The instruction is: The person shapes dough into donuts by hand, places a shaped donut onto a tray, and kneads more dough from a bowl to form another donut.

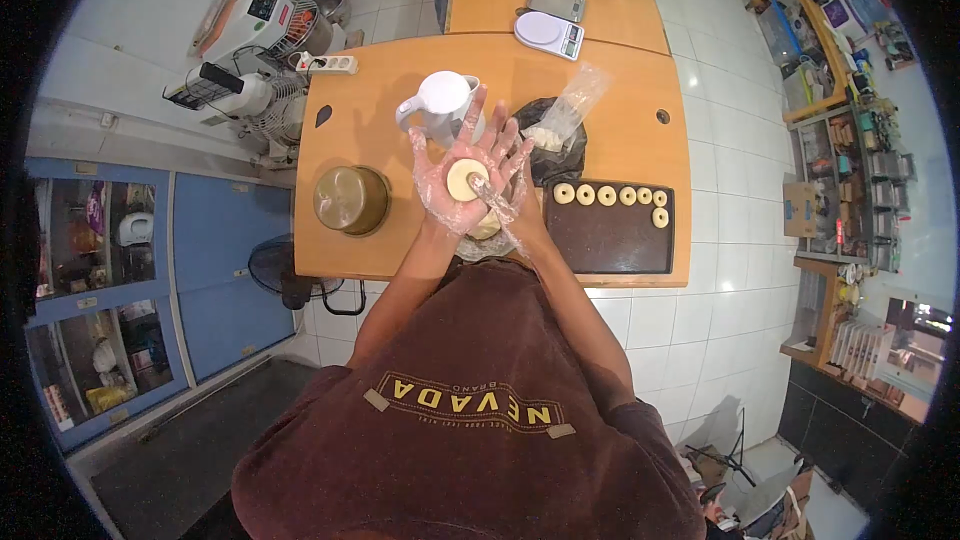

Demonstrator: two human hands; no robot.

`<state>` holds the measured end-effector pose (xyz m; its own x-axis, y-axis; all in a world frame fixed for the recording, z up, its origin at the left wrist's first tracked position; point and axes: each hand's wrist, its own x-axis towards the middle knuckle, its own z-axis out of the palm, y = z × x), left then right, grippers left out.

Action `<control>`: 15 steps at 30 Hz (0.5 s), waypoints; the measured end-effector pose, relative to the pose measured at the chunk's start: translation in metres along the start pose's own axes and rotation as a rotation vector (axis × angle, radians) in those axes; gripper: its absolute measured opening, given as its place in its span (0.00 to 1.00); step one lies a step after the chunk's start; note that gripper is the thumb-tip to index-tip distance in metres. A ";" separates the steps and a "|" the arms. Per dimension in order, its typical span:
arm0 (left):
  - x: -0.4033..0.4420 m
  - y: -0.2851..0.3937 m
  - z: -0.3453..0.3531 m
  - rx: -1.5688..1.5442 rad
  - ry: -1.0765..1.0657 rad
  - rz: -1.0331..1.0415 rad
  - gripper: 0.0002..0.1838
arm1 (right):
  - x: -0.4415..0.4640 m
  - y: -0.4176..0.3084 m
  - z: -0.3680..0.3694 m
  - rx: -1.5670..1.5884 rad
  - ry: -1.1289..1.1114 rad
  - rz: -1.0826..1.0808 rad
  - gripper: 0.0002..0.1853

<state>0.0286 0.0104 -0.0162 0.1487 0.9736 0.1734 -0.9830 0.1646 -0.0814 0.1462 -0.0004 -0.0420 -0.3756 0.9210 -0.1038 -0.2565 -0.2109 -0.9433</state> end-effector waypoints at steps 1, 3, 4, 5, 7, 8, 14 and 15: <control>0.002 0.002 -0.007 -0.009 -0.074 -0.023 0.59 | -0.002 -0.004 0.000 0.026 0.012 0.023 0.55; 0.002 0.001 -0.011 0.004 -0.096 -0.041 0.60 | 0.004 0.007 -0.006 -0.019 -0.007 0.018 0.54; 0.001 -0.001 -0.007 0.027 -0.045 -0.036 0.60 | 0.007 0.012 -0.009 -0.041 -0.015 0.016 0.54; 0.001 -0.002 -0.005 0.050 0.006 -0.032 0.60 | 0.008 0.016 -0.012 -0.028 -0.019 0.028 0.53; 0.001 -0.003 -0.012 0.022 0.000 -0.038 0.60 | 0.008 0.019 -0.011 -0.002 -0.026 0.053 0.52; 0.000 -0.003 -0.016 0.009 -0.001 -0.040 0.61 | 0.008 0.023 -0.011 0.012 -0.024 0.031 0.52; -0.006 -0.003 -0.017 0.006 0.033 -0.038 0.60 | 0.003 0.006 -0.004 0.005 0.016 0.043 0.51; -0.007 -0.003 -0.016 -0.003 0.033 -0.034 0.60 | 0.000 -0.007 0.001 -0.018 0.021 0.047 0.52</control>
<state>0.0327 0.0059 -0.0324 0.1857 0.9721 0.1437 -0.9770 0.1983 -0.0787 0.1469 0.0009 -0.0349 -0.3679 0.9169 -0.1548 -0.2228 -0.2485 -0.9426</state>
